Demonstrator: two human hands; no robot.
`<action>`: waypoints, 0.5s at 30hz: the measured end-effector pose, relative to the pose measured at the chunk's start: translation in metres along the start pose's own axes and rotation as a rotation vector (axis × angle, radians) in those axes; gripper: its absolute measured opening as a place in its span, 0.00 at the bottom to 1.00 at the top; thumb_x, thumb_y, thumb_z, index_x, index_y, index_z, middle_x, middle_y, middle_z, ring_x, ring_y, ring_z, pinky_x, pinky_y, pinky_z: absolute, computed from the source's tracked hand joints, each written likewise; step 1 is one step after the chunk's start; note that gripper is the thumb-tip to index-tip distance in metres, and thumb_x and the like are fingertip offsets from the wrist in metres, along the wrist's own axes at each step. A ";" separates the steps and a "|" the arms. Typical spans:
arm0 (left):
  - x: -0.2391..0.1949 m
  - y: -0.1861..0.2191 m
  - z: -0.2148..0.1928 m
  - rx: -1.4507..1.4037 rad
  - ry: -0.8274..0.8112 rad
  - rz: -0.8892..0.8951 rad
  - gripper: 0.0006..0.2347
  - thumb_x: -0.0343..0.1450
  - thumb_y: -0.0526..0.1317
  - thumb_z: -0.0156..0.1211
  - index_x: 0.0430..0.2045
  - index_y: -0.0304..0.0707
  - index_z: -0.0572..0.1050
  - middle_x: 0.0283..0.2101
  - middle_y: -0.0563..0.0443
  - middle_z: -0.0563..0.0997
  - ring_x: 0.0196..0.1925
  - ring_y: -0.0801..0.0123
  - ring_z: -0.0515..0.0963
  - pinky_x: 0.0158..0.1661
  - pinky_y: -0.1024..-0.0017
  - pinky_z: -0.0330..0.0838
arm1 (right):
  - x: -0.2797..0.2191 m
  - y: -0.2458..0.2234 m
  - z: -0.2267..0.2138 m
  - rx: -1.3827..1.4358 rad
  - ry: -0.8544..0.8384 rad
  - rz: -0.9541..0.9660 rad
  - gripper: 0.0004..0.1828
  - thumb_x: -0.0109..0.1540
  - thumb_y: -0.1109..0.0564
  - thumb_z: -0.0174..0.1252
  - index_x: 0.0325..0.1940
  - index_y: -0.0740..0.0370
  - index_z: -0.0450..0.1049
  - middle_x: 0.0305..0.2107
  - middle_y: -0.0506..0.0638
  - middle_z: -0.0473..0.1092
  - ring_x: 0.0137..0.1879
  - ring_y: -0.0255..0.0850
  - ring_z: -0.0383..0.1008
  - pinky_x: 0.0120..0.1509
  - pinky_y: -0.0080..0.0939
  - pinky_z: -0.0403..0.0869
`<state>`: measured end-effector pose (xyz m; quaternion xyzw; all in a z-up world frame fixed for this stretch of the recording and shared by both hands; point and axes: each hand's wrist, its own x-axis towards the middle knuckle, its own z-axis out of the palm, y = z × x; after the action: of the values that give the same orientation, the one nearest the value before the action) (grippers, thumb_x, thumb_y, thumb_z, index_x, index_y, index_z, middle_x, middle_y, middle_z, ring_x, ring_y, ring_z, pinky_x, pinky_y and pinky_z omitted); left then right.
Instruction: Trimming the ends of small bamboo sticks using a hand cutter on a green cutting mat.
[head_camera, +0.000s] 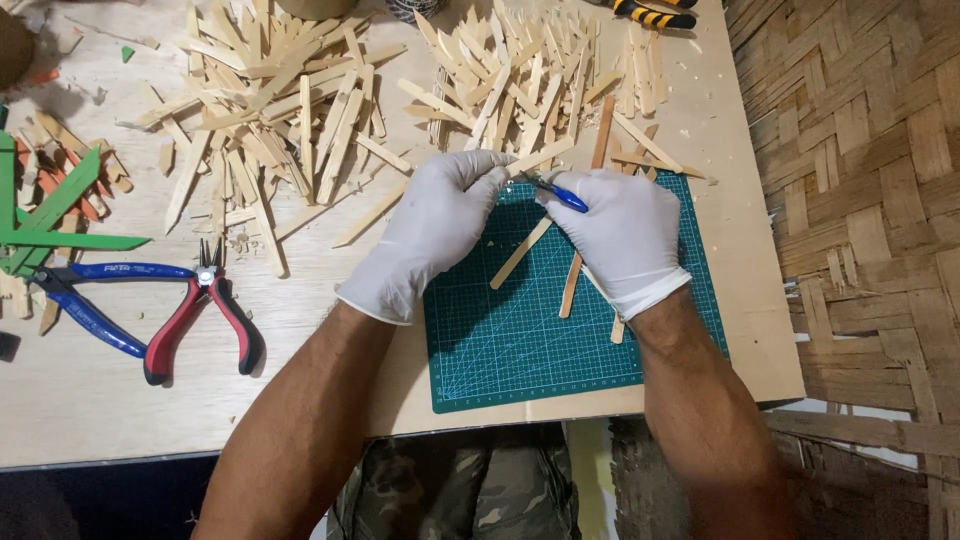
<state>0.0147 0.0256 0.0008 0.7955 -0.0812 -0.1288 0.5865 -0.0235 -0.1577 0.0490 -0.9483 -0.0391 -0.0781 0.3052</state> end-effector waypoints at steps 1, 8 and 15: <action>-0.001 0.002 -0.001 -0.001 0.000 -0.001 0.12 0.76 0.38 0.51 0.49 0.44 0.82 0.43 0.40 0.86 0.52 0.53 0.84 0.56 0.56 0.72 | 0.000 -0.001 0.001 0.000 -0.002 0.000 0.14 0.66 0.48 0.67 0.27 0.50 0.78 0.19 0.46 0.70 0.27 0.40 0.72 0.34 0.36 0.64; -0.005 0.007 -0.004 0.011 -0.011 -0.037 0.13 0.76 0.37 0.50 0.50 0.43 0.82 0.42 0.40 0.86 0.50 0.54 0.84 0.54 0.55 0.74 | 0.002 0.011 0.006 -0.125 -0.026 -0.018 0.14 0.67 0.43 0.65 0.28 0.44 0.78 0.20 0.43 0.69 0.29 0.39 0.73 0.34 0.37 0.64; -0.003 0.005 -0.004 -0.006 -0.013 -0.046 0.13 0.76 0.37 0.50 0.49 0.44 0.82 0.39 0.43 0.87 0.47 0.60 0.85 0.52 0.59 0.75 | -0.001 0.007 0.008 -0.097 -0.033 0.023 0.09 0.65 0.44 0.66 0.31 0.42 0.80 0.21 0.44 0.71 0.30 0.41 0.75 0.36 0.38 0.66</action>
<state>0.0126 0.0284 0.0070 0.7946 -0.0663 -0.1478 0.5851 -0.0229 -0.1589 0.0386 -0.9635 -0.0292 -0.0608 0.2591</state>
